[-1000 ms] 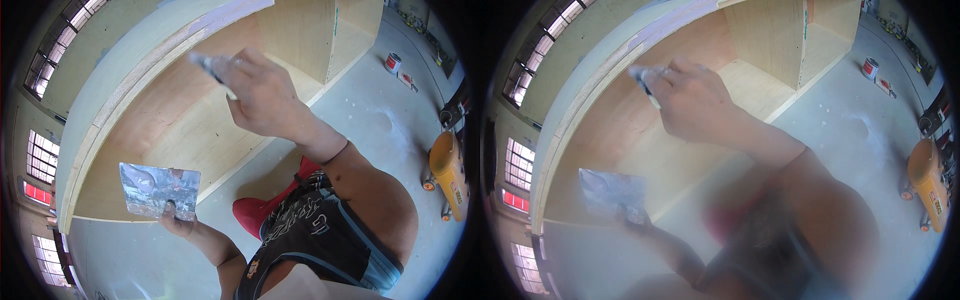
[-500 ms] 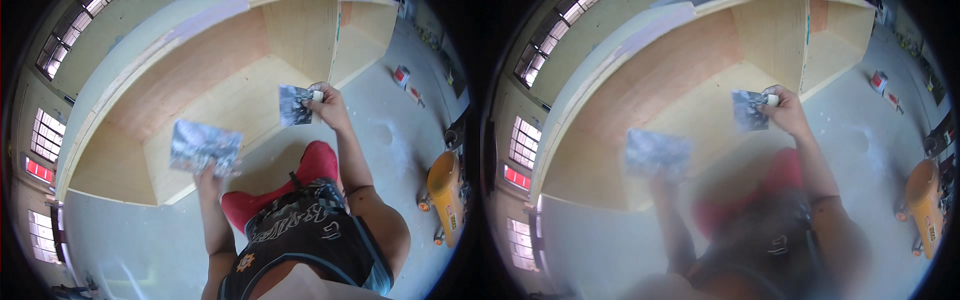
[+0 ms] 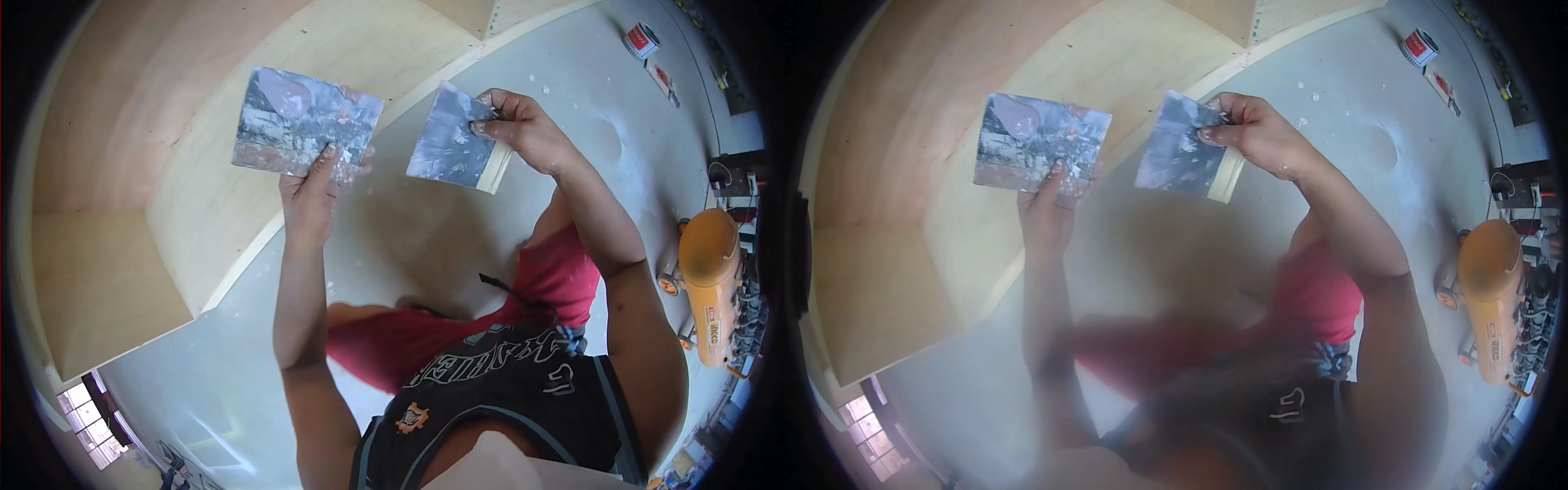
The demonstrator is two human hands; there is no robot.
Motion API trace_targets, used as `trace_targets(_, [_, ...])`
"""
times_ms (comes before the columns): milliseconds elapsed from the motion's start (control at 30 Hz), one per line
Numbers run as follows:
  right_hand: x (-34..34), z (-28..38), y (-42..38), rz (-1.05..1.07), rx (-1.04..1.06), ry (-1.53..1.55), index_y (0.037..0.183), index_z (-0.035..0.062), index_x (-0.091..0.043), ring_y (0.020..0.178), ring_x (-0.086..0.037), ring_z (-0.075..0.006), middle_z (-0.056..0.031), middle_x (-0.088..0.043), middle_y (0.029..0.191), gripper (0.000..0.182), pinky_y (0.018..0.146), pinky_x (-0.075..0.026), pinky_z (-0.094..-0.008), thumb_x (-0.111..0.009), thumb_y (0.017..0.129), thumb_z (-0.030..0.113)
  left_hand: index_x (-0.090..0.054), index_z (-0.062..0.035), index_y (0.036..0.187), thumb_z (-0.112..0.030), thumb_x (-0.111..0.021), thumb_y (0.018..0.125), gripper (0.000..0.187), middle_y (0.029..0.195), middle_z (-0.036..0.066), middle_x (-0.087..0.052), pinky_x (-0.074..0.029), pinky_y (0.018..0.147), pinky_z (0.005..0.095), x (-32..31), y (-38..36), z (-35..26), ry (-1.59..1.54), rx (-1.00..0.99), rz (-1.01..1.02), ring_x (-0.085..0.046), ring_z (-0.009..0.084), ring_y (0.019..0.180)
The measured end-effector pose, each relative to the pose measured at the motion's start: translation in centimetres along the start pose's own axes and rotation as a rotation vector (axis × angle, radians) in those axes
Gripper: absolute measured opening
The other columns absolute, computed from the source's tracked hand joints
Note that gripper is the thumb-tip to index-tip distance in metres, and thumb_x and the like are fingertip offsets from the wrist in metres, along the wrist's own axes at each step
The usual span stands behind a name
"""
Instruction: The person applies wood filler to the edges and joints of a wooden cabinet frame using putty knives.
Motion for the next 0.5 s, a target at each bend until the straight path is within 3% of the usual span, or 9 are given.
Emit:
trace_targets(67, [2.6,-1.2,0.0,-0.048,0.019,0.090,0.089,-0.0014,-0.061,0.074,-0.057,-0.0085,-0.0021,-0.063,0.080,0.008,0.072,-0.045,-0.0233,-0.059,0.083,0.004,-0.049,0.0019,0.118,0.000,-0.052,0.087,0.031,0.111,0.012,-0.058,-0.054,0.072,0.0381,-2.5,1.2,2.7,0.001,0.000,-0.025,-0.062,0.0257,0.091])
trace_targets(133, [6.0,-2.5,-0.3,-0.080,-0.001,0.141,0.087,-0.0018,-0.063,0.073,-0.057,-0.0083,-0.0028,-0.064,0.080,0.008,0.073,-0.045,-0.0232,-0.060,0.083,0.004,-0.040,0.0017,0.123,-0.001,-0.051,0.087,0.038,0.117,0.014,-0.052,-0.052,0.082,0.0420,-5.4,2.2,5.1,0.055,0.017,-0.041,-0.056,0.0253,0.103])
trace_targets(167, [7.5,-2.3,-0.7,-0.126,0.019,0.208,0.090,-0.0005,-0.062,0.067,-0.058,-0.0066,-0.0023,-0.063,0.079,0.009,0.064,-0.048,-0.0217,-0.060,0.083,0.004,-0.042,0.0011,0.122,0.000,-0.052,0.087,0.037,0.118,0.012,-0.051,-0.049,0.086,0.0388,-7.5,2.7,6.2,0.051,-0.018,-0.034,-0.054,0.0226,0.105])
trace_targets(200, [2.3,-1.3,1.2,-0.156,-0.032,0.218,0.090,-0.0005,-0.062,0.067,-0.058,-0.0066,-0.0023,-0.063,0.079,0.009,0.064,-0.048,-0.0217,-0.060,0.083,0.004,-0.042,0.0011,0.122,0.000,-0.052,0.087,0.037,0.118,0.012,-0.051,-0.049,0.086,0.0388,-3.3,2.8,3.8,0.039,0.041,-0.034,-0.054,0.0226,0.105])
trace_targets(267, [9.7,-2.1,-0.1,-0.252,0.005,0.174,0.087,-0.0015,-0.062,0.066,-0.057,-0.0069,-0.0031,-0.063,0.077,0.007,0.064,-0.047,-0.0217,-0.060,0.082,0.003,-0.051,-0.0016,0.118,0.002,-0.052,0.087,0.031,0.119,0.007,-0.054,-0.038,0.096,0.0311,-10.5,4.4,7.4,-0.023,0.034,0.016,-0.050,0.0154,0.110])
trace_targets(433, [19.9,-1.6,-5.5,-0.475,0.088,0.197,0.082,-0.0038,-0.064,0.063,-0.057,-0.0092,-0.0062,-0.064,0.071,0.012,0.061,-0.046,-0.0238,-0.064,0.079,0.008,-0.054,-0.0008,0.114,0.003,-0.053,0.086,0.028,0.115,0.006,-0.057,-0.040,0.092,0.0286,-22.0,6.4,8.9,0.257,0.027,0.160,-0.052,0.0134,0.105])
trace_targets(500, [23.1,-0.4,-8.0,-0.534,0.082,0.208,0.082,-0.0035,-0.064,0.063,-0.057,-0.0091,-0.0061,-0.064,0.071,0.012,0.061,-0.046,-0.0237,-0.064,0.078,0.007,-0.056,0.0005,0.111,0.003,-0.055,0.085,0.026,0.110,0.005,-0.059,-0.041,0.089,0.0277,-27.1,7.1,8.5,0.420,-0.038,0.322,-0.054,0.0129,0.100])
Point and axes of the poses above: each hand's wrist, its own y-axis towards the middle knuckle, its own x-axis out of the back of the hand, z = x × y, the point moved 10 cm from there along y, towards the middle knuckle
